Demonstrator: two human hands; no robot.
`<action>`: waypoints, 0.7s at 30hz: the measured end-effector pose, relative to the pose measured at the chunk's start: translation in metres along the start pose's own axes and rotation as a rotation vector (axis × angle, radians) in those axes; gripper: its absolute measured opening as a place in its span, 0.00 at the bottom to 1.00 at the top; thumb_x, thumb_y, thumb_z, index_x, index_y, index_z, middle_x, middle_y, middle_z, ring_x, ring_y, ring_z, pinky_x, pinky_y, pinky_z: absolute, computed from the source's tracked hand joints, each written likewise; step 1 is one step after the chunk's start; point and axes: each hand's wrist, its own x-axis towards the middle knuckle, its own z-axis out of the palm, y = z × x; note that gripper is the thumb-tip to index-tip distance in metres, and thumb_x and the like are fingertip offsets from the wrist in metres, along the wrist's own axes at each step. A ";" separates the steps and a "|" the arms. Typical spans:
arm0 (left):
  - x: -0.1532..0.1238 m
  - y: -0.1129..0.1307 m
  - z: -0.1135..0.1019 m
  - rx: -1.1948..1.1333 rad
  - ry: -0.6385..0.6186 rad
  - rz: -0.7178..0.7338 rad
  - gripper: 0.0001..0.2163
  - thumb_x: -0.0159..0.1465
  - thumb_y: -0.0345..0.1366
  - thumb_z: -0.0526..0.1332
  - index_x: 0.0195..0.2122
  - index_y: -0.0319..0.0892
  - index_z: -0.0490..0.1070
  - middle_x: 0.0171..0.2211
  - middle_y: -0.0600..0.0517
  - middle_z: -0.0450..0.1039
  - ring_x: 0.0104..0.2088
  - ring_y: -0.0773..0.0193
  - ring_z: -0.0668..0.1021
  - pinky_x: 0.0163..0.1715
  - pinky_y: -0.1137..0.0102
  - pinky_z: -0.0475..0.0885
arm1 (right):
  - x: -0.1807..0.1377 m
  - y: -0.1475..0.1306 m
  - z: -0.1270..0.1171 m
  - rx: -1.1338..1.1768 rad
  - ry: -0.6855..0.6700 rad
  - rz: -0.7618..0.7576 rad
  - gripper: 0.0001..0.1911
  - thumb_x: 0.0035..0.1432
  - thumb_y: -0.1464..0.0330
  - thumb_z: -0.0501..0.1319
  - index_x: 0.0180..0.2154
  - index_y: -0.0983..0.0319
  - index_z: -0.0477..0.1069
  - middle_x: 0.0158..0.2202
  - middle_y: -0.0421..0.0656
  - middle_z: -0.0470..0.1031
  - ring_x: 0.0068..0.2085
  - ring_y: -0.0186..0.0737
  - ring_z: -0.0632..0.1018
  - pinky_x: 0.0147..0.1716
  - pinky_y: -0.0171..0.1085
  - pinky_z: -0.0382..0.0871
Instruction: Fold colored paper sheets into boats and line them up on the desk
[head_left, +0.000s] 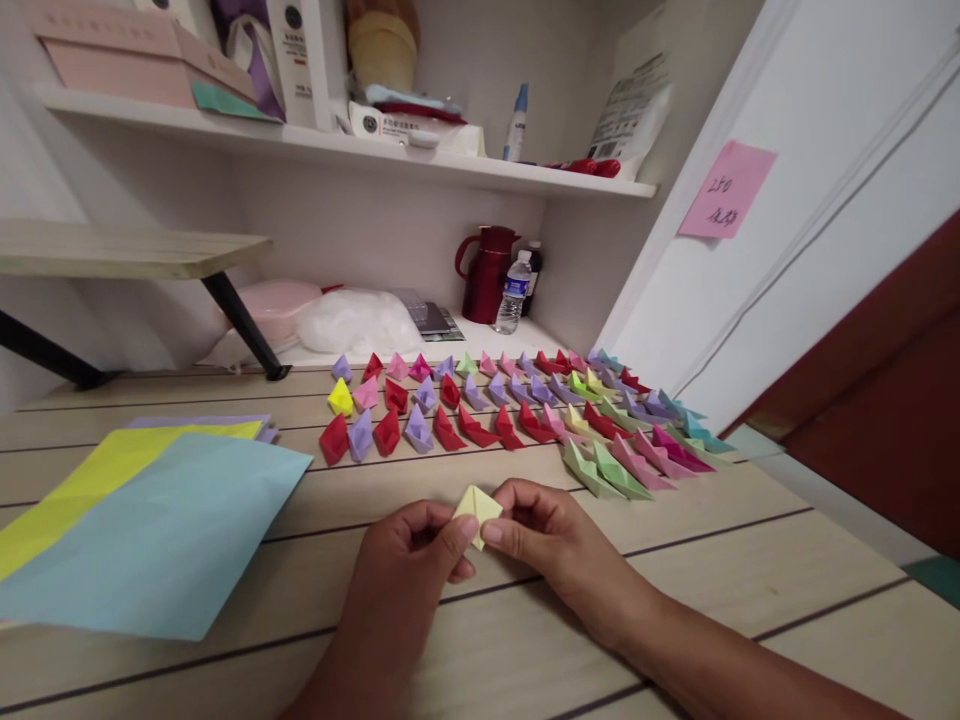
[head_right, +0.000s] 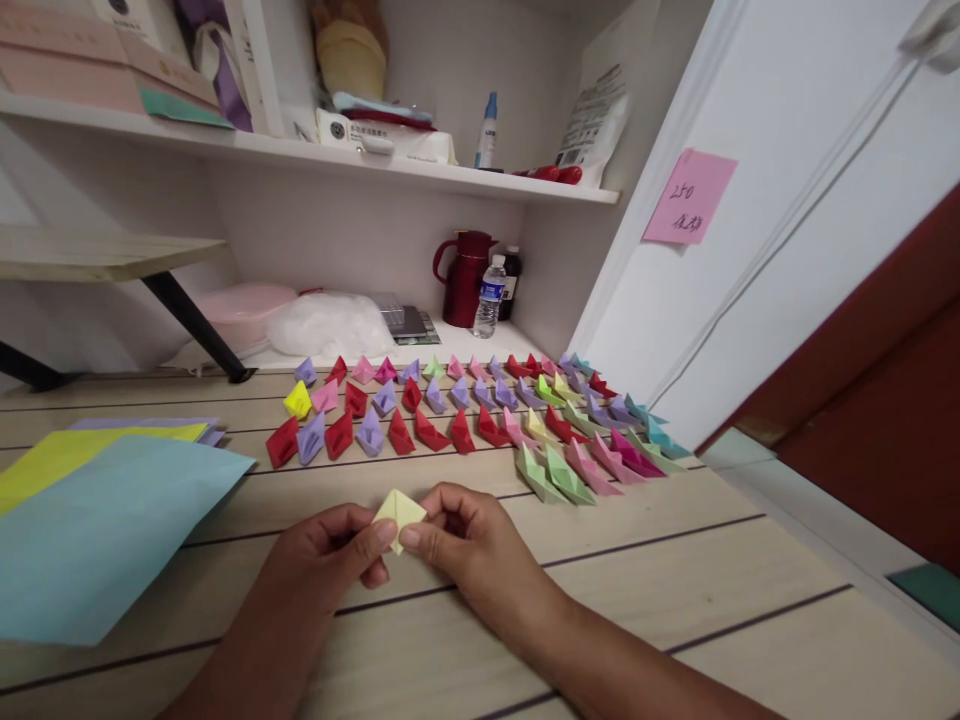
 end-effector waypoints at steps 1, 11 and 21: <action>0.001 0.000 -0.001 -0.013 -0.029 -0.015 0.11 0.49 0.43 0.69 0.21 0.41 0.75 0.13 0.56 0.70 0.19 0.71 0.68 0.25 0.75 0.62 | 0.000 0.000 0.000 0.009 -0.004 0.010 0.17 0.50 0.58 0.72 0.29 0.63 0.71 0.25 0.36 0.70 0.29 0.32 0.67 0.32 0.33 0.58; 0.001 0.000 -0.003 -0.313 -0.320 -0.113 0.13 0.50 0.43 0.72 0.22 0.38 0.74 0.21 0.52 0.75 0.22 0.72 0.72 0.26 0.76 0.64 | -0.003 -0.003 -0.001 0.253 -0.125 0.130 0.15 0.56 0.60 0.68 0.27 0.66 0.72 0.23 0.41 0.73 0.26 0.33 0.71 0.34 0.35 0.62; 0.002 -0.012 0.001 0.032 -0.043 0.088 0.12 0.52 0.43 0.68 0.19 0.42 0.71 0.15 0.57 0.69 0.20 0.70 0.68 0.25 0.74 0.60 | 0.004 -0.003 0.000 0.140 0.068 -0.017 0.19 0.45 0.63 0.75 0.35 0.62 0.72 0.26 0.36 0.73 0.26 0.30 0.71 0.29 0.31 0.63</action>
